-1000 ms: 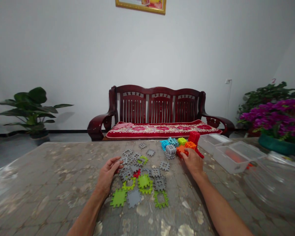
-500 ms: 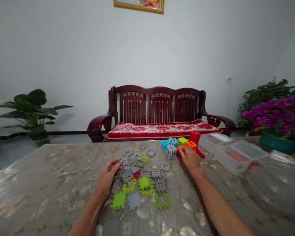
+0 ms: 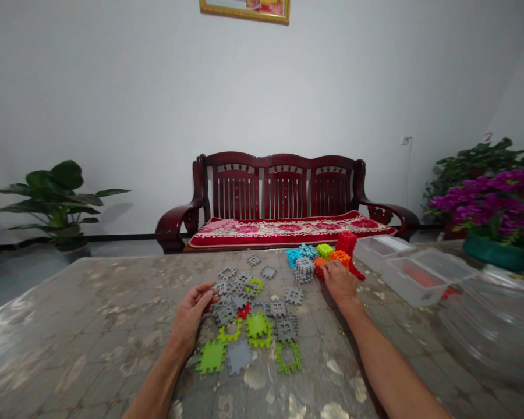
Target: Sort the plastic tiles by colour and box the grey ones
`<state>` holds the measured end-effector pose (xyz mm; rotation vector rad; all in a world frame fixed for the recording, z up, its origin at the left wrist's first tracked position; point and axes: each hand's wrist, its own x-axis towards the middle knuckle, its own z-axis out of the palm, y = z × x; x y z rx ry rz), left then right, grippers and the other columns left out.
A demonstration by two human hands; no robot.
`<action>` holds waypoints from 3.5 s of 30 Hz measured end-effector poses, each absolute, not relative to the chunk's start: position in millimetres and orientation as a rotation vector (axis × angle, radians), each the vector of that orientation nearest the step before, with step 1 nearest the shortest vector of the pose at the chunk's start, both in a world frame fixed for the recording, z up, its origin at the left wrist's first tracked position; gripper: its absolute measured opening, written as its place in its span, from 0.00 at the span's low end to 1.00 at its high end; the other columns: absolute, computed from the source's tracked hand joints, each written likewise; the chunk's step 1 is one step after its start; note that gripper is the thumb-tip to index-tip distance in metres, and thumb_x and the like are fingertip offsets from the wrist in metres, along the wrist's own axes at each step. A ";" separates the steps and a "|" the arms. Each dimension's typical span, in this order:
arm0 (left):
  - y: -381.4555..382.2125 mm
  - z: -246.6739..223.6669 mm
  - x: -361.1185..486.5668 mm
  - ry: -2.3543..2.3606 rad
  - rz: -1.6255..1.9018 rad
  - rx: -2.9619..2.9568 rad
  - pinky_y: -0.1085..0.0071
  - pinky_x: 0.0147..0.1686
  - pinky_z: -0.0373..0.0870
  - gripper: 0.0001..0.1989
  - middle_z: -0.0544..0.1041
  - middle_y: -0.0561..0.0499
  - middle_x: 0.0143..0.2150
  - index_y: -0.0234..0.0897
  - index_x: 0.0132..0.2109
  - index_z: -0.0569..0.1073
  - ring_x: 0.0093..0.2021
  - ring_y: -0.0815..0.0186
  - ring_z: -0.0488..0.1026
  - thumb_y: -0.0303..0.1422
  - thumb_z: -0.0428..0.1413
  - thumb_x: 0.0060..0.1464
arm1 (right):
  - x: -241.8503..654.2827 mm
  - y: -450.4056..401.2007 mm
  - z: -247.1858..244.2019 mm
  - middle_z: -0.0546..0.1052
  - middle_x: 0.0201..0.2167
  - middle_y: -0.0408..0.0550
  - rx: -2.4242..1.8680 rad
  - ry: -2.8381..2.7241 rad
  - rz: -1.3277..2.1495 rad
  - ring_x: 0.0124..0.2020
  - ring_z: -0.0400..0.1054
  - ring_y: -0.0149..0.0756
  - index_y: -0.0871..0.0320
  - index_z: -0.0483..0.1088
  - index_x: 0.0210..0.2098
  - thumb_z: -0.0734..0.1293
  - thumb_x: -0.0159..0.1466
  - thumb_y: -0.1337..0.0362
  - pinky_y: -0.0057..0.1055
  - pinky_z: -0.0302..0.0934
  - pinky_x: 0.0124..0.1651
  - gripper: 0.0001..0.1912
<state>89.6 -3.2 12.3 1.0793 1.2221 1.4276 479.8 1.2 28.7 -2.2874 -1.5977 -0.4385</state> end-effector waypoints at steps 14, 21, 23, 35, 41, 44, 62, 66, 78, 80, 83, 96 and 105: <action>-2.2 7.8 79.7 1.754 1.607 1.324 0.62 0.42 0.73 0.18 0.81 0.48 0.34 0.38 0.41 0.77 0.37 0.57 0.78 0.45 0.55 0.48 | 396.4 -24.3 27.2 0.82 0.41 0.47 -1.602 -1.962 -0.078 0.43 0.73 0.36 0.53 0.79 0.39 0.62 0.69 0.63 0.28 0.59 0.43 0.12; -2.2 -0.5 79.5 1.903 1.270 1.757 0.60 0.53 0.71 0.14 0.83 0.46 0.45 0.40 0.45 0.78 0.48 0.57 0.79 0.35 0.52 0.54 | 334.0 -24.4 37.8 0.81 0.42 0.46 -1.653 -2.235 0.112 0.49 0.70 0.41 0.52 0.81 0.39 0.63 0.67 0.63 0.32 0.59 0.50 0.13; -2.8 -1.8 82.0 1.901 1.188 1.937 0.58 0.60 0.67 0.16 0.82 0.45 0.52 0.40 0.50 0.78 0.56 0.56 0.75 0.36 0.54 0.55 | 324.0 -22.6 40.3 0.81 0.43 0.49 -1.663 -2.310 0.086 0.50 0.69 0.44 0.53 0.81 0.41 0.64 0.66 0.59 0.35 0.58 0.52 0.13; -13.7 2.9 93.1 1.912 0.703 2.216 0.50 0.68 0.53 0.26 0.71 0.40 0.66 0.43 0.59 0.75 0.69 0.50 0.63 0.43 0.59 0.55 | 293.1 -20.1 46.4 0.76 0.50 0.54 -1.704 -2.428 0.221 0.56 0.64 0.52 0.54 0.77 0.48 0.68 0.60 0.55 0.44 0.56 0.56 0.19; -13.4 4.0 93.6 1.940 0.719 2.185 0.52 0.68 0.53 0.21 0.72 0.40 0.65 0.42 0.56 0.76 0.68 0.52 0.64 0.40 0.57 0.57 | 291.1 -17.9 54.3 0.75 0.51 0.57 -1.725 -2.502 0.282 0.55 0.64 0.53 0.57 0.76 0.46 0.72 0.56 0.56 0.45 0.57 0.56 0.21; -13.2 3.4 93.8 1.944 0.717 2.182 0.53 0.68 0.53 0.20 0.72 0.40 0.65 0.41 0.56 0.76 0.68 0.52 0.64 0.39 0.57 0.57 | 290.8 -16.7 56.6 0.75 0.51 0.57 -1.716 -2.541 0.284 0.55 0.64 0.52 0.59 0.75 0.47 0.73 0.55 0.56 0.44 0.57 0.56 0.22; -13.9 3.1 94.1 1.951 0.710 2.196 0.52 0.68 0.53 0.20 0.72 0.40 0.65 0.41 0.55 0.75 0.68 0.53 0.64 0.39 0.55 0.58 | 291.8 -11.8 49.3 0.77 0.48 0.55 -1.684 -2.532 0.276 0.52 0.67 0.49 0.57 0.73 0.47 0.71 0.55 0.62 0.40 0.56 0.55 0.19; -14.4 4.3 94.1 1.955 0.699 2.185 0.52 0.68 0.53 0.20 0.72 0.40 0.65 0.40 0.56 0.75 0.68 0.53 0.64 0.39 0.55 0.58 | 290.4 -10.6 59.7 0.76 0.50 0.56 -1.757 -2.591 0.347 0.54 0.67 0.52 0.57 0.74 0.48 0.72 0.54 0.59 0.40 0.58 0.52 0.22; -14.4 1.9 94.4 1.949 0.748 2.205 0.51 0.67 0.54 0.22 0.73 0.40 0.64 0.41 0.57 0.75 0.67 0.51 0.65 0.40 0.55 0.58 | 296.5 -11.2 45.0 0.79 0.38 0.43 -1.495 -2.148 0.417 0.42 0.71 0.37 0.53 0.72 0.39 0.68 0.58 0.67 0.30 0.58 0.45 0.09; -15.5 3.3 95.4 1.944 0.745 2.212 0.50 0.68 0.53 0.22 0.73 0.41 0.64 0.44 0.58 0.75 0.67 0.51 0.65 0.40 0.55 0.58 | 299.0 -7.6 39.3 0.79 0.36 0.42 -1.430 -1.942 0.502 0.39 0.72 0.36 0.53 0.71 0.36 0.66 0.59 0.67 0.30 0.60 0.43 0.05; -16.8 5.9 96.4 1.924 0.711 2.229 0.48 0.68 0.51 0.24 0.71 0.42 0.66 0.46 0.61 0.73 0.69 0.51 0.63 0.40 0.57 0.57 | 304.9 -0.9 31.2 0.78 0.31 0.42 -1.341 -1.614 0.653 0.35 0.72 0.37 0.53 0.68 0.34 0.67 0.57 0.62 0.32 0.63 0.40 0.05; -17.5 13.7 106.0 1.516 1.166 2.260 0.52 0.67 0.55 0.13 0.82 0.49 0.52 0.46 0.46 0.81 0.60 0.55 0.72 0.39 0.53 0.61 | 305.0 -12.2 33.4 0.78 0.25 0.40 -0.944 -0.787 1.121 0.27 0.73 0.37 0.52 0.62 0.33 0.78 0.42 0.46 0.35 0.70 0.32 0.29; -16.2 8.0 124.4 1.486 1.142 2.131 0.65 0.42 0.68 0.14 0.79 0.49 0.32 0.38 0.30 0.75 0.37 0.61 0.73 0.43 0.54 0.56 | 271.2 -28.0 25.4 0.76 0.24 0.38 -0.883 -0.795 1.147 0.27 0.69 0.31 0.55 0.68 0.31 0.79 0.43 0.48 0.28 0.63 0.34 0.25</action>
